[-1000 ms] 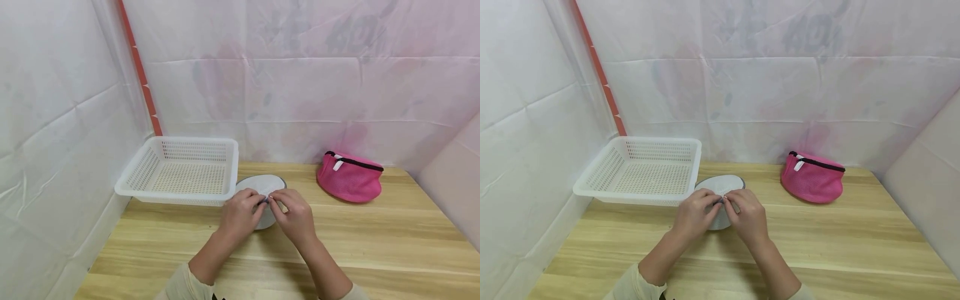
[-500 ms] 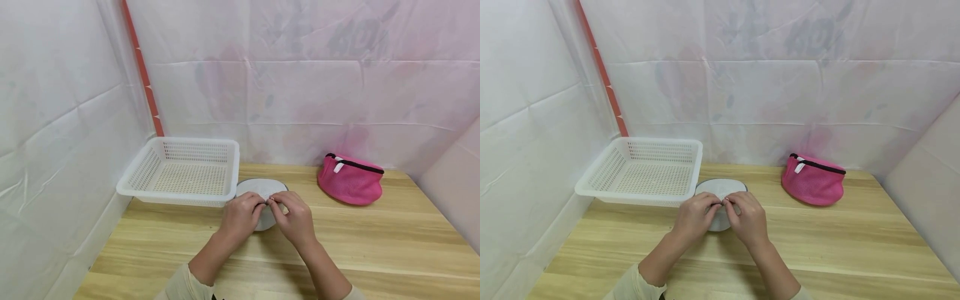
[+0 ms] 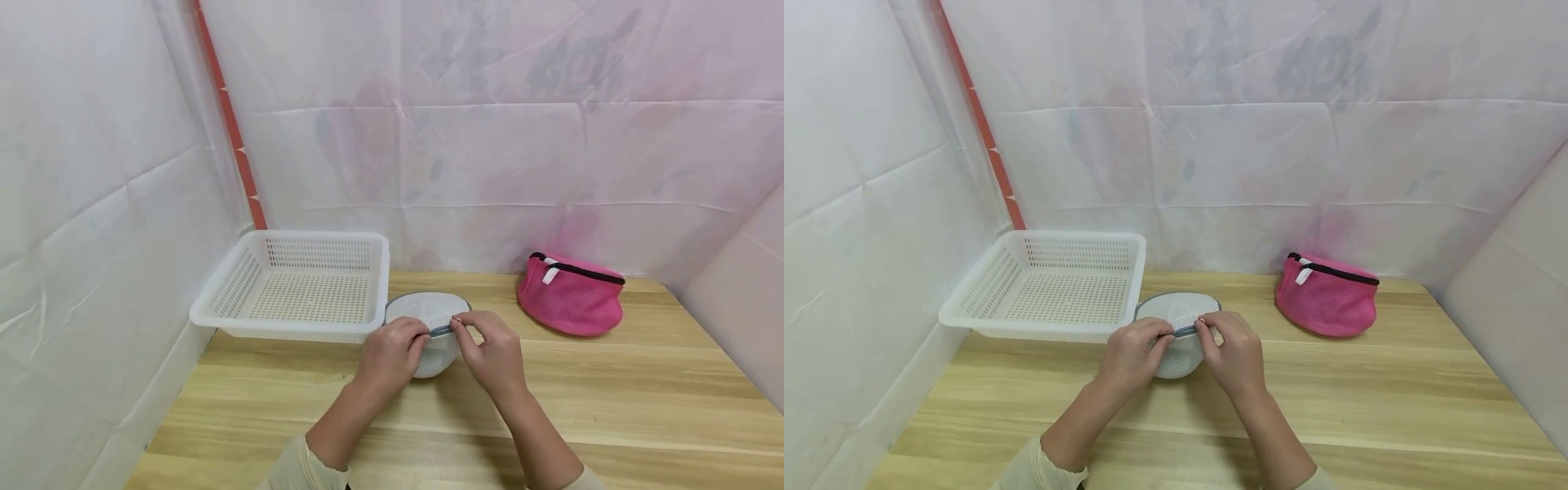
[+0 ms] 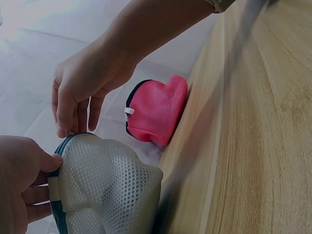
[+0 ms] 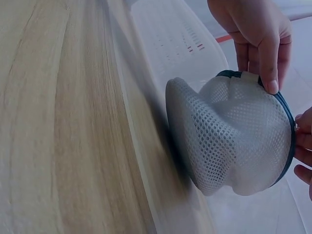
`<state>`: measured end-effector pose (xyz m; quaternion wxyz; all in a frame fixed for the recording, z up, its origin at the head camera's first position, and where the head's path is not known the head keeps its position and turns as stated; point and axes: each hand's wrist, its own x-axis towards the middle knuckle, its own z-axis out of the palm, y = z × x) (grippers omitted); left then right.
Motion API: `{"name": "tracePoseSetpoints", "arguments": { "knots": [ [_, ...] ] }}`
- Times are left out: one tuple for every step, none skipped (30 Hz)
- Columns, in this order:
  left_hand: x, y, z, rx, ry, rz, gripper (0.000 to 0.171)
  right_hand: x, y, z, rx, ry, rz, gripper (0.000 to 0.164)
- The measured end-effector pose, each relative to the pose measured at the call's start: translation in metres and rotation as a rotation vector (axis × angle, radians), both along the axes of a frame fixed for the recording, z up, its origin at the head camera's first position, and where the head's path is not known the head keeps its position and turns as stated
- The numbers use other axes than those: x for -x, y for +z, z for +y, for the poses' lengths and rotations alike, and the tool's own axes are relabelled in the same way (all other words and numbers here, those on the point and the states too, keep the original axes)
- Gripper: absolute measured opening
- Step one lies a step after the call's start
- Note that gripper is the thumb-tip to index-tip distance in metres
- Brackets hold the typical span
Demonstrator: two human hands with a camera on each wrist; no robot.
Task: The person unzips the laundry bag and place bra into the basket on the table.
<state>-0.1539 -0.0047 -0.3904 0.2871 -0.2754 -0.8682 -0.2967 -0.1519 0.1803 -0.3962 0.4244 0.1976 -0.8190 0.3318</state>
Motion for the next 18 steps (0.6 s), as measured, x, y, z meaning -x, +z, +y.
{"name": "tracePoseSetpoints", "arguments": {
  "knots": [
    [0.0,0.0,0.0,-0.008,0.0,-0.001,0.005,0.0,0.001,0.0,-0.001,0.009,-0.003,0.011],
    [0.001,-0.001,-0.001,-0.013,0.003,-0.004,0.005,-0.001,0.001,0.0,-0.004,0.019,0.0,0.011],
    [0.001,0.0,-0.001,-0.016,0.007,-0.011,0.006,-0.001,0.001,-0.001,-0.008,0.03,0.005,0.01],
    [0.001,-0.001,-0.001,-0.02,0.01,-0.015,0.006,-0.002,0.002,-0.002,-0.014,0.042,0.007,0.01],
    [0.002,-0.001,-0.002,-0.025,0.014,-0.02,0.006,-0.002,0.002,-0.003,-0.016,0.057,0.018,0.009],
    [0.002,-0.001,-0.002,-0.029,0.017,-0.023,0.007,-0.002,0.002,-0.004,-0.024,0.07,0.032,0.009],
    [0.002,-0.001,-0.002,-0.032,0.02,-0.026,0.007,-0.003,0.002,-0.005,-0.028,0.083,0.046,0.009],
    [0.002,-0.001,-0.002,-0.033,0.024,-0.026,0.008,-0.003,0.002,-0.006,-0.038,0.093,0.064,0.01],
    [0.002,-0.001,-0.002,-0.036,0.023,-0.022,0.008,-0.003,0.002,-0.007,-0.044,0.104,0.079,0.01],
    [0.002,-0.001,-0.002,-0.038,0.019,-0.014,0.008,-0.003,0.002,-0.009,-0.05,0.116,0.093,0.01],
    [0.002,-0.001,-0.002,-0.042,0.008,-0.007,0.008,-0.003,0.002,-0.01,-0.057,0.129,0.105,0.01],
    [0.002,-0.001,-0.002,-0.042,-0.003,0.001,0.008,-0.003,0.002,-0.011,-0.068,0.139,0.114,0.009],
    [0.002,-0.001,-0.002,-0.039,-0.015,0.011,0.008,-0.004,0.002,-0.012,-0.079,0.151,0.12,0.007],
    [0.001,-0.001,-0.001,-0.037,-0.027,0.023,0.008,-0.004,0.001,-0.013,-0.089,0.164,0.124,0.005],
    [0.002,-0.001,-0.001,-0.034,-0.043,0.034,0.007,-0.004,0.001,-0.014,-0.097,0.177,0.129,0.004],
    [0.002,-0.001,-0.001,-0.032,-0.058,0.043,0.006,-0.004,0.001,-0.015,-0.103,0.192,0.131,0.007],
    [0.002,-0.001,-0.001,-0.032,-0.072,0.051,0.005,-0.004,0.001,-0.015,-0.107,0.207,0.132,0.011],
    [0.002,-0.001,-0.001,-0.033,-0.083,0.056,0.004,-0.004,0.001,-0.015,-0.111,0.22,0.134,0.016]
  ]
}}
